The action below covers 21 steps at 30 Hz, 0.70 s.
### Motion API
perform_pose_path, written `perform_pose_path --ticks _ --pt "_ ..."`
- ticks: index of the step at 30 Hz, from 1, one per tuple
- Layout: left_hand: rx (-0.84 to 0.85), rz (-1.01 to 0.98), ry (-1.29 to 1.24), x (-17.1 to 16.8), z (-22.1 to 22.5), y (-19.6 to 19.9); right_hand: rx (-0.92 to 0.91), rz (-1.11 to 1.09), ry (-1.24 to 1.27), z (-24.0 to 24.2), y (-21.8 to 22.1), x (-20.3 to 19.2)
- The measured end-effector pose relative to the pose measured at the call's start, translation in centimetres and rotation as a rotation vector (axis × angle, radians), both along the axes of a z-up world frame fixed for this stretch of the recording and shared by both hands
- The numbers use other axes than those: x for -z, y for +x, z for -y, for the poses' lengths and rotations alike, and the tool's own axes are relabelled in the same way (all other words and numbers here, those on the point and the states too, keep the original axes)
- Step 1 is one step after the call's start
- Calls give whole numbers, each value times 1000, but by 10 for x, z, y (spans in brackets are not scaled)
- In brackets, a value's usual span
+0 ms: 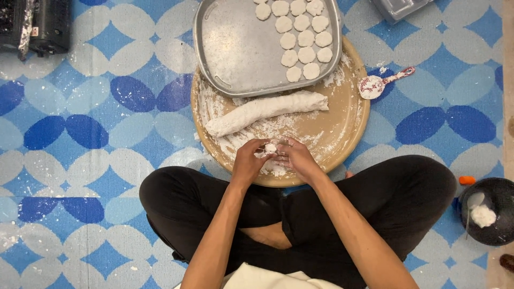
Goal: A person sitting on the floor portions out small pieces of dough from a larger roll and arranges them neatly on a metal tray.
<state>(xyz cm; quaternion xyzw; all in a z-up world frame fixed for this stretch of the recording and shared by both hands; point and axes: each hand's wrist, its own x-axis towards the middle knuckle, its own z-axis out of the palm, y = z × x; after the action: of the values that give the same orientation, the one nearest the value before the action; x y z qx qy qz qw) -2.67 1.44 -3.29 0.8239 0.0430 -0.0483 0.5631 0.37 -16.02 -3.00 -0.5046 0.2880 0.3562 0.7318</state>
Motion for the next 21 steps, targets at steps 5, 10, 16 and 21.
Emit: perform_pose_path --ticks 5,10,16,21 --pt "-5 42 139 15 -2 -4 -46 169 -140 9 -7 29" --pt "-5 -104 122 0 2 -5 -146 372 -270 6 -10 -4" --pt "-147 -333 -147 -11 8 -2 -3 325 -272 9 -9 3" --pt "-215 -275 -41 -15 7 1 92 142 -57 2 -8 27"
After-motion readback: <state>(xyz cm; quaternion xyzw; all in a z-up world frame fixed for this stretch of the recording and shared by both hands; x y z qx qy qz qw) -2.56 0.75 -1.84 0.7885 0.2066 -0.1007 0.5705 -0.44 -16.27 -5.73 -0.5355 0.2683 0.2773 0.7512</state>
